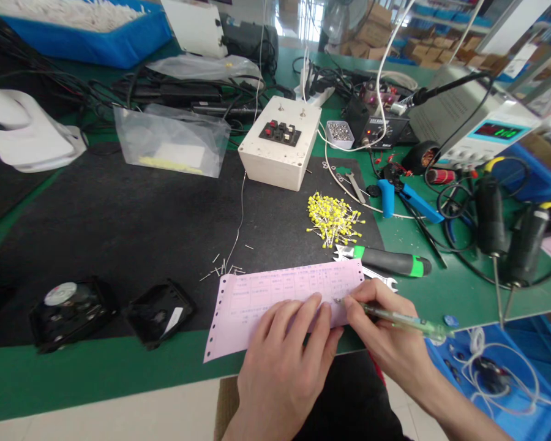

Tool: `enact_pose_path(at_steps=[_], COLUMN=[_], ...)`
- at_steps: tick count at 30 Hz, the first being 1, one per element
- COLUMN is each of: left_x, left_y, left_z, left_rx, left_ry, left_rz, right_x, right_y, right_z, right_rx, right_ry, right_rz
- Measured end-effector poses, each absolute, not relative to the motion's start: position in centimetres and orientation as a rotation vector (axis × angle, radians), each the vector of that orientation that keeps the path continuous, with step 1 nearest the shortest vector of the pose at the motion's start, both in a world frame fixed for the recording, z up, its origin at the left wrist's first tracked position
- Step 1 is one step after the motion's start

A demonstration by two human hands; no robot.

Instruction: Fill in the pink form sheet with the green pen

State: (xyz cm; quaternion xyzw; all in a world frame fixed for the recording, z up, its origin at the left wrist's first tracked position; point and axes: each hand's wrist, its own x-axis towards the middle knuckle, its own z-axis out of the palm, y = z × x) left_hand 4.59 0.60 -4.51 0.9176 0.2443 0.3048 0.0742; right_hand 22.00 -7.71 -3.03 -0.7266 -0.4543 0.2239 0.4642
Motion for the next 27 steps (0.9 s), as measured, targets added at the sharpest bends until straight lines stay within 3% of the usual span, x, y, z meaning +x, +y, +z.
enact_pose_path(at_steps=[27], left_x=[4.64], left_y=[0.61], left_z=[-4.63], left_rx=[2.762], left_ry=[0.738], left_rz=[0.889], right_x=[22.07], right_y=[-7.63], right_z=[-3.11], right_rx=[-1.802], right_ry=[-1.095], right_rz=[0.510])
